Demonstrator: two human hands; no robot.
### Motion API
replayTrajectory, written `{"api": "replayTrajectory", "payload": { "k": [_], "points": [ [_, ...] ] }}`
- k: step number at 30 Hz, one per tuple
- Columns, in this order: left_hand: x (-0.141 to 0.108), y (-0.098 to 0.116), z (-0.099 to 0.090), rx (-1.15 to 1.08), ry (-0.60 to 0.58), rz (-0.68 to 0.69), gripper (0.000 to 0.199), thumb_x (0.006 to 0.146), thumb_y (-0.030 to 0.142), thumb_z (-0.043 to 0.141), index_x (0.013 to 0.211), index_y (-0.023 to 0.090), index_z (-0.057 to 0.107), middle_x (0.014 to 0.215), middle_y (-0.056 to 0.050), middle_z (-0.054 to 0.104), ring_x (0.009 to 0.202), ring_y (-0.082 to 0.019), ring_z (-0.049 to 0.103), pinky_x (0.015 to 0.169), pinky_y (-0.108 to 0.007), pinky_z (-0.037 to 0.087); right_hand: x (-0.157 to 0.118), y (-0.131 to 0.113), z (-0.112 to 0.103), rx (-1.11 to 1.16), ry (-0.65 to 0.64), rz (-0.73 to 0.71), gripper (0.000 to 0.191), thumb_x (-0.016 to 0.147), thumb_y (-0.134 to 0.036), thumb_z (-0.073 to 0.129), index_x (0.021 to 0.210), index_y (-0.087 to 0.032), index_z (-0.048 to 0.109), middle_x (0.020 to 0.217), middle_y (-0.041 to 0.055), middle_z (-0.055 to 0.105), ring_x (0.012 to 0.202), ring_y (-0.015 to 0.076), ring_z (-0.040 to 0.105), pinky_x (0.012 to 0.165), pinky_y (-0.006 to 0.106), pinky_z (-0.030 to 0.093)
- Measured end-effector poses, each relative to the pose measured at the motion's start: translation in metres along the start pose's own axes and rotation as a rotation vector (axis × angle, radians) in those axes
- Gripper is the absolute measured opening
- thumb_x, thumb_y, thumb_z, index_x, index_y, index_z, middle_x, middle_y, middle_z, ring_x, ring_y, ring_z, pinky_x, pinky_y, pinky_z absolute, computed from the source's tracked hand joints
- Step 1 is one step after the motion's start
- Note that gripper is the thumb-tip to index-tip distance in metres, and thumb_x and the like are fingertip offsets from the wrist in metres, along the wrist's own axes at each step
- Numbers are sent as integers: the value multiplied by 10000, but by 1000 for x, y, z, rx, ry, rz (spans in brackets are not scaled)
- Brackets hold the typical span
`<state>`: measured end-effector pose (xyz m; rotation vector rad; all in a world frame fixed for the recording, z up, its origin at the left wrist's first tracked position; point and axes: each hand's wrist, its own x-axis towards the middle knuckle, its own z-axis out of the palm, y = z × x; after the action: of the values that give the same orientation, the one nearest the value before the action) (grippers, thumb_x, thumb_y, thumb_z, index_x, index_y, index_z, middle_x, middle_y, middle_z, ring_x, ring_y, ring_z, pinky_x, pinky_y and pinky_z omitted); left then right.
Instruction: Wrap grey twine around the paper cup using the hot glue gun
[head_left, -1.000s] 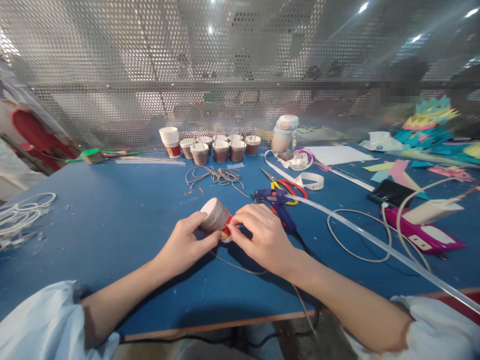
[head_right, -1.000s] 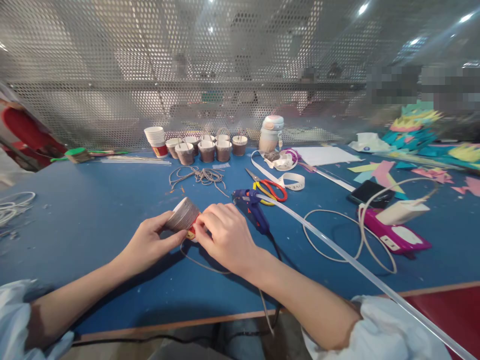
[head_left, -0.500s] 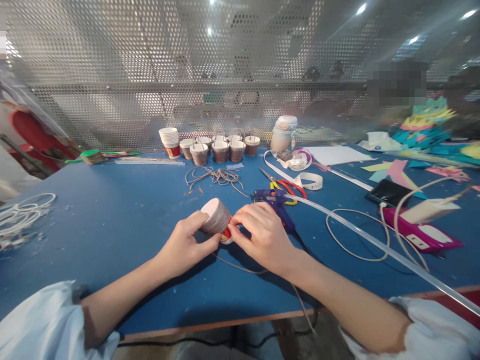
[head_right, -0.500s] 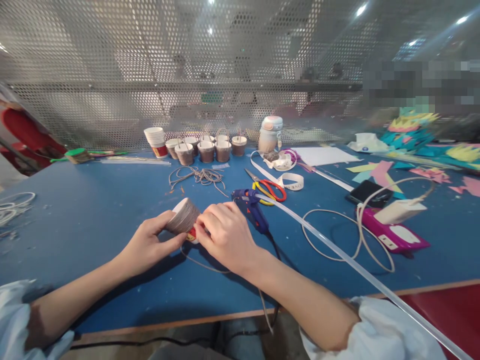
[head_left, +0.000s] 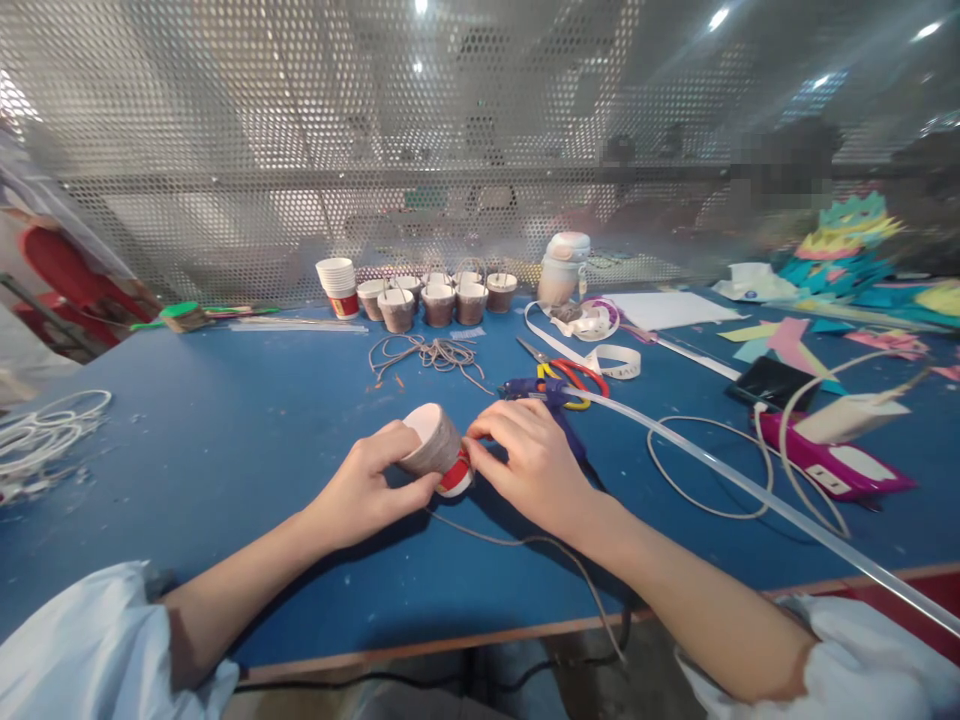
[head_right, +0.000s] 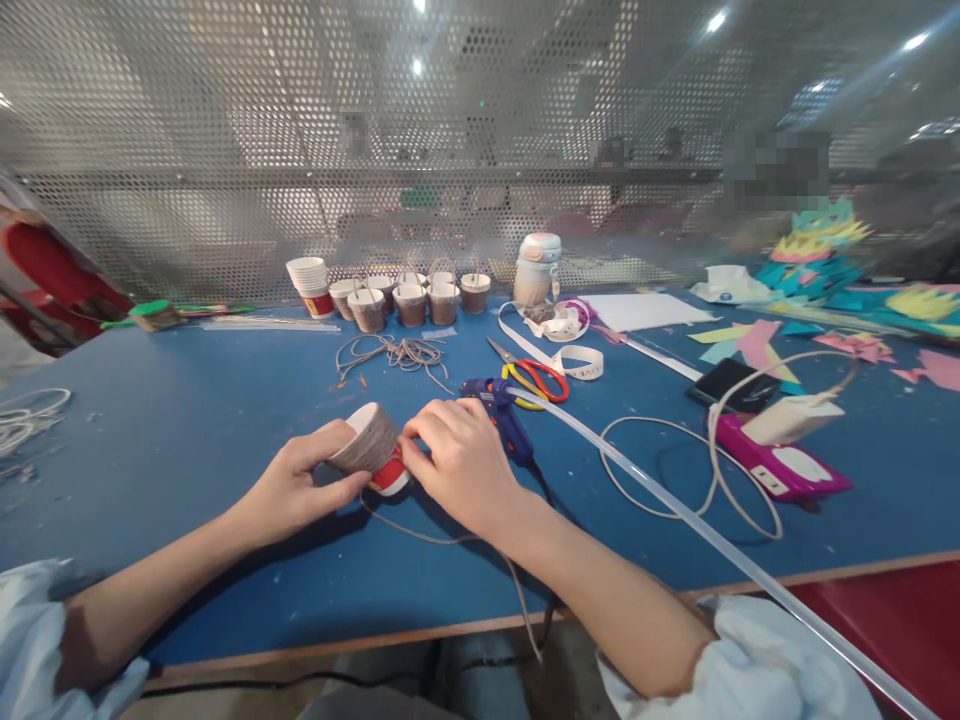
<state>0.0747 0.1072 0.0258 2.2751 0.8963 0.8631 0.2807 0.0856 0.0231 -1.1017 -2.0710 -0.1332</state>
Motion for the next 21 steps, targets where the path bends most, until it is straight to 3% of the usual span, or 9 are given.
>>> {"api": "replayTrajectory", "payload": {
  "k": [5, 11, 21],
  "points": [
    [-1, -2, -3, -95, -21, -96, 167, 799, 267, 552, 722, 137, 622, 718, -22, 577, 702, -148, 508, 663, -264, 395, 0, 3, -5, 100, 18, 66, 114, 872, -152, 554, 765, -185, 570, 773, 16, 657, 753, 153, 601, 748, 320, 385],
    [-1, -3, -4, -248, -5, -245, 226, 810, 335, 575, 736, 127, 622, 706, -2, 525, 676, -132, 477, 650, -255, 392, -4, -4, -5, 156, -11, 4, 26, 863, -188, 587, 852, -170, 603, 839, 40, 671, 800, 171, 608, 757, 331, 404],
    [-2, -5, -3, -259, -107, -210, 251, 842, 342, 564, 835, 116, 674, 848, -56, 614, 784, -171, 549, 729, -280, 431, -5, -3, -2, 140, -15, -20, 118, 893, -139, 525, 792, -173, 576, 779, 28, 663, 729, 148, 603, 745, 322, 400]
  ]
}}
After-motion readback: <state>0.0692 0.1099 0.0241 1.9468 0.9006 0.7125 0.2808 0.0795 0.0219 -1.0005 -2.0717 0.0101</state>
